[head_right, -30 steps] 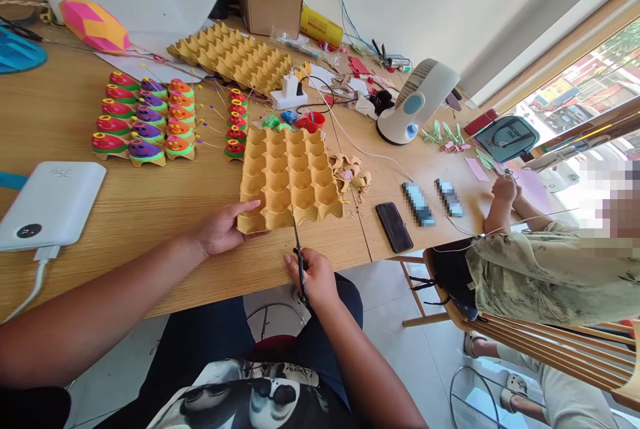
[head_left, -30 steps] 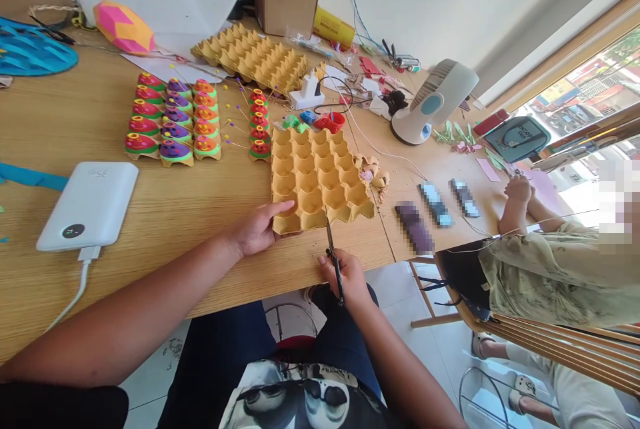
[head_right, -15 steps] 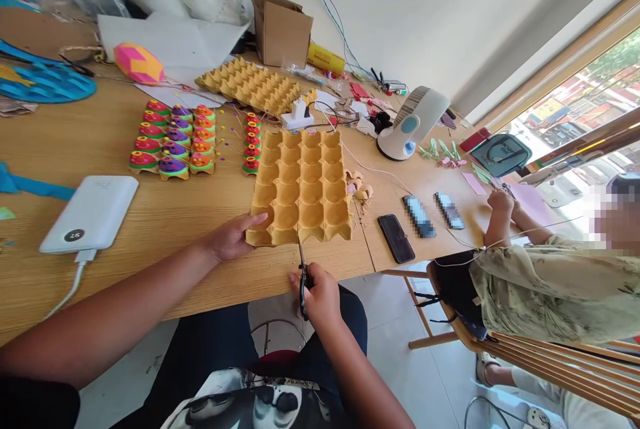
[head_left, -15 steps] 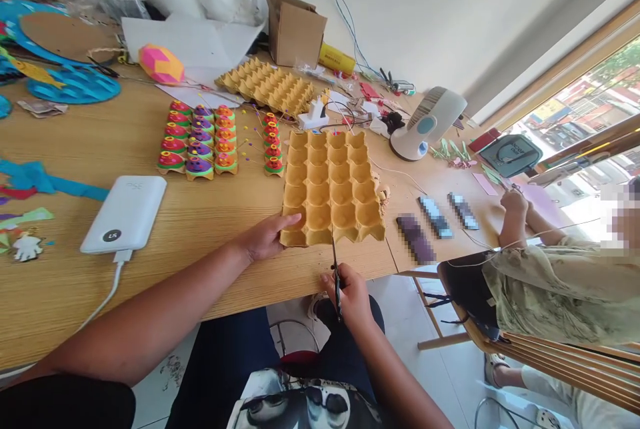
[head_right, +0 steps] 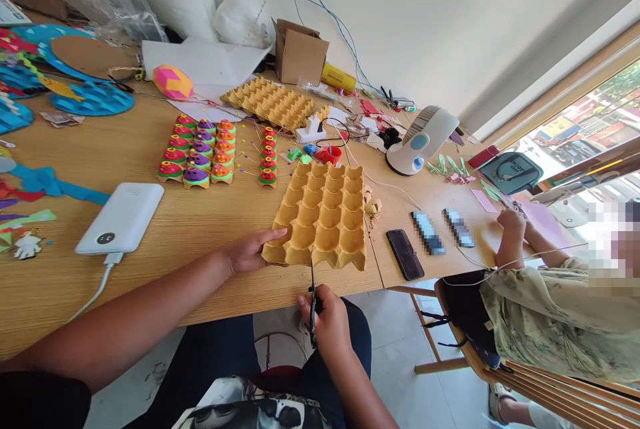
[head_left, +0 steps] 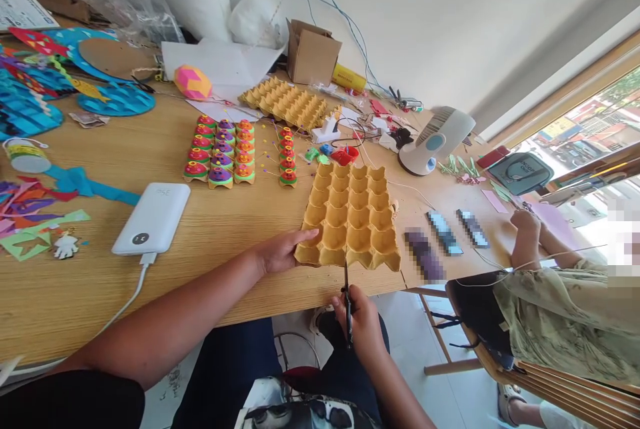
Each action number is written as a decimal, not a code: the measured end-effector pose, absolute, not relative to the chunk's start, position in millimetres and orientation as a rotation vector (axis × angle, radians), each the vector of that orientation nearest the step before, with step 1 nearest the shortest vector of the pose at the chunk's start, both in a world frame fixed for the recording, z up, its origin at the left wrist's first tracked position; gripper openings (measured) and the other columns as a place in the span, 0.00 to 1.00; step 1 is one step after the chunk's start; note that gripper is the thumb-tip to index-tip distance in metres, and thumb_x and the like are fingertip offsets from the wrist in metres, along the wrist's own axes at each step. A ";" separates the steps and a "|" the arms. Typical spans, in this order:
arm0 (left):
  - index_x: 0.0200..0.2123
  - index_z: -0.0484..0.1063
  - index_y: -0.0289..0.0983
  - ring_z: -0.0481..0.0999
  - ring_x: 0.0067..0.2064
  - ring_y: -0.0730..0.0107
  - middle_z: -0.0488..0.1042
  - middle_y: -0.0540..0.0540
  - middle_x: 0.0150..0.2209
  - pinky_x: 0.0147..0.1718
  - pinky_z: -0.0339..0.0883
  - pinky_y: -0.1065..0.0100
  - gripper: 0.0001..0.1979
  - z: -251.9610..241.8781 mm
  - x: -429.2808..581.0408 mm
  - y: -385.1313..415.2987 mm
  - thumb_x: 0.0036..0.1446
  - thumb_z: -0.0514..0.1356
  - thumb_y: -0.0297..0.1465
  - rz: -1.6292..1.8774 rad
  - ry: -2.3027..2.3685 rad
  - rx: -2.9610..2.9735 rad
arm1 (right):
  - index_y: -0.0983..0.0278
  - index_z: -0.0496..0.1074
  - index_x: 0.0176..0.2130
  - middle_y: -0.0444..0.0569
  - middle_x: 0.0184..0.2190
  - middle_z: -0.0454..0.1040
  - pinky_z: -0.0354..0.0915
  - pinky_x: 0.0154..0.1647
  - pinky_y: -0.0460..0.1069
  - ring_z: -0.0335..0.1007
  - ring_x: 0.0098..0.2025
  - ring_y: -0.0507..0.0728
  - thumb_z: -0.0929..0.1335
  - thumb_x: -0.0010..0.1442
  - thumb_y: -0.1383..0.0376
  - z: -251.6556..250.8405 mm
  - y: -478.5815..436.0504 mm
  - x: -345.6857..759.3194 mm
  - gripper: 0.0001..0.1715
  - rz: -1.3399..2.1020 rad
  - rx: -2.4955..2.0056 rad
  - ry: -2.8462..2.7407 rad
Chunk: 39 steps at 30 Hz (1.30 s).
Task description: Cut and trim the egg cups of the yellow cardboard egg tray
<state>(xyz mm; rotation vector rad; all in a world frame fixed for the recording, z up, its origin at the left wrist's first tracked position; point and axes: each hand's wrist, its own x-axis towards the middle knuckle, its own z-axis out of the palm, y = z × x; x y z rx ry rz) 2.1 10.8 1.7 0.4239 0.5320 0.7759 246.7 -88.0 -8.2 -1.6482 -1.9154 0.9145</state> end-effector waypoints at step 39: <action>0.57 0.74 0.35 0.82 0.53 0.55 0.81 0.37 0.53 0.47 0.79 0.64 0.26 3.7 7.6 -3.7 0.59 0.70 0.39 0.656 0.652 0.629 | 0.59 0.62 0.30 0.41 0.25 0.63 0.56 0.29 0.48 0.58 0.28 0.53 0.64 0.65 0.42 -26.4 -118.5 248.9 0.25 1.260 -1.526 -1.577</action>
